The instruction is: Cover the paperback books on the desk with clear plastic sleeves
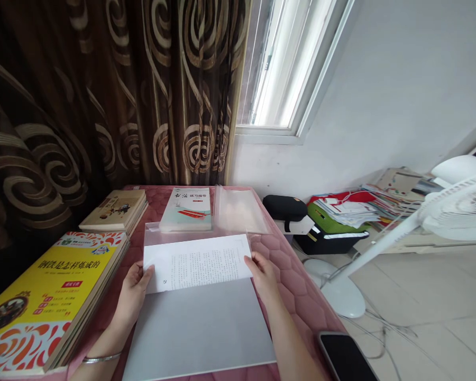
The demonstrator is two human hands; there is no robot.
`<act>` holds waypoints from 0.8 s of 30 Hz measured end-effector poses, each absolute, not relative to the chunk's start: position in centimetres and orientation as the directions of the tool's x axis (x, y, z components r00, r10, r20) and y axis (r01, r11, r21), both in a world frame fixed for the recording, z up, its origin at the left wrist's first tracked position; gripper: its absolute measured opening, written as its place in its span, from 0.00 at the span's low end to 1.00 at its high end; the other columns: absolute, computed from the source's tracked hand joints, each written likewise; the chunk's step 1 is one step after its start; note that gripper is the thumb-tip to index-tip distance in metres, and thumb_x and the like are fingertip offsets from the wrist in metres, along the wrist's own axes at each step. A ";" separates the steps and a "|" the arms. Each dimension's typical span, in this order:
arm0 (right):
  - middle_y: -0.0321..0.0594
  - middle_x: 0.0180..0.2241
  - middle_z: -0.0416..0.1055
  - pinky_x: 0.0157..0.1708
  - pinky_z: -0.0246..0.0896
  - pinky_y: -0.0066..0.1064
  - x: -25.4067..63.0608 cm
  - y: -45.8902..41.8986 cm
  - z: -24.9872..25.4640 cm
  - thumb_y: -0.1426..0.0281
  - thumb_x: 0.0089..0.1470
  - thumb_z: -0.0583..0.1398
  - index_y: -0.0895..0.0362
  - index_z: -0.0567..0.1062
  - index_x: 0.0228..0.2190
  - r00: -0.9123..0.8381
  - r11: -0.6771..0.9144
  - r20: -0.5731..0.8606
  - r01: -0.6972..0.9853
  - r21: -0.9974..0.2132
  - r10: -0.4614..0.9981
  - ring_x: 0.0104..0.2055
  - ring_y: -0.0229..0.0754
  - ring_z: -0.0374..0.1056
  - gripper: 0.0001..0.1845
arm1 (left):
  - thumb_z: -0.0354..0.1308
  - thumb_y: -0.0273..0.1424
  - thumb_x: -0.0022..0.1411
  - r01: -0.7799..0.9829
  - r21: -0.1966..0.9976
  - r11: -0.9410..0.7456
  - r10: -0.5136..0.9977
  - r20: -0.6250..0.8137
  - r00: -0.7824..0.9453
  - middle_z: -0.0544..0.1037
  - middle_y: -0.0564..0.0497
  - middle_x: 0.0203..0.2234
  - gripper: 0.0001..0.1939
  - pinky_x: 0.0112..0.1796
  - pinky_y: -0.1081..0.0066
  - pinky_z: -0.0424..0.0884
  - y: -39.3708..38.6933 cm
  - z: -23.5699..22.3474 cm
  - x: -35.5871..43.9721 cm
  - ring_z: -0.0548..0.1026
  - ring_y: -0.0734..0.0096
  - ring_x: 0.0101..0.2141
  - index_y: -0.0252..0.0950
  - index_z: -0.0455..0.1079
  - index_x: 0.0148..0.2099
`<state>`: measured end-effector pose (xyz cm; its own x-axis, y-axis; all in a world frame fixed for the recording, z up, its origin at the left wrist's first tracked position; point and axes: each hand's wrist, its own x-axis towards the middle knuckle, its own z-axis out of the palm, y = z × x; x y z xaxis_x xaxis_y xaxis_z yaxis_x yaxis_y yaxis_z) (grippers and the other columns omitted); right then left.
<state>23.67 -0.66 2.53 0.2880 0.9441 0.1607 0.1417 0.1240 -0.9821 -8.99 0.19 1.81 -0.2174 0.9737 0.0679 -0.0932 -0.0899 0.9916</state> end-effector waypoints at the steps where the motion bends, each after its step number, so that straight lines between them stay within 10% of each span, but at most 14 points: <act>1: 0.33 0.22 0.65 0.23 0.52 0.30 23.7 -0.7 2.5 0.52 0.48 0.62 0.52 0.69 0.23 0.287 0.121 0.157 0.138 -0.983 0.945 0.25 0.40 0.58 0.18 | 0.64 0.47 0.51 -0.084 0.992 -0.094 0.973 0.074 -0.217 0.77 0.51 0.30 0.21 0.37 0.69 0.68 0.2 1.7 -9.0 0.73 0.66 0.34 0.37 0.66 0.39; 24: 0.30 0.17 0.53 0.20 0.47 0.28 22.9 -1.0 3.6 0.47 0.47 0.60 0.53 0.58 0.17 0.351 0.098 0.198 0.283 -0.954 0.915 0.21 0.36 0.50 0.27 | 0.63 0.48 0.51 -0.041 0.994 -0.106 0.970 0.094 -0.223 0.75 0.52 0.28 0.21 0.34 0.70 0.67 -0.1 2.4 -9.0 0.72 0.67 0.31 0.37 0.67 0.37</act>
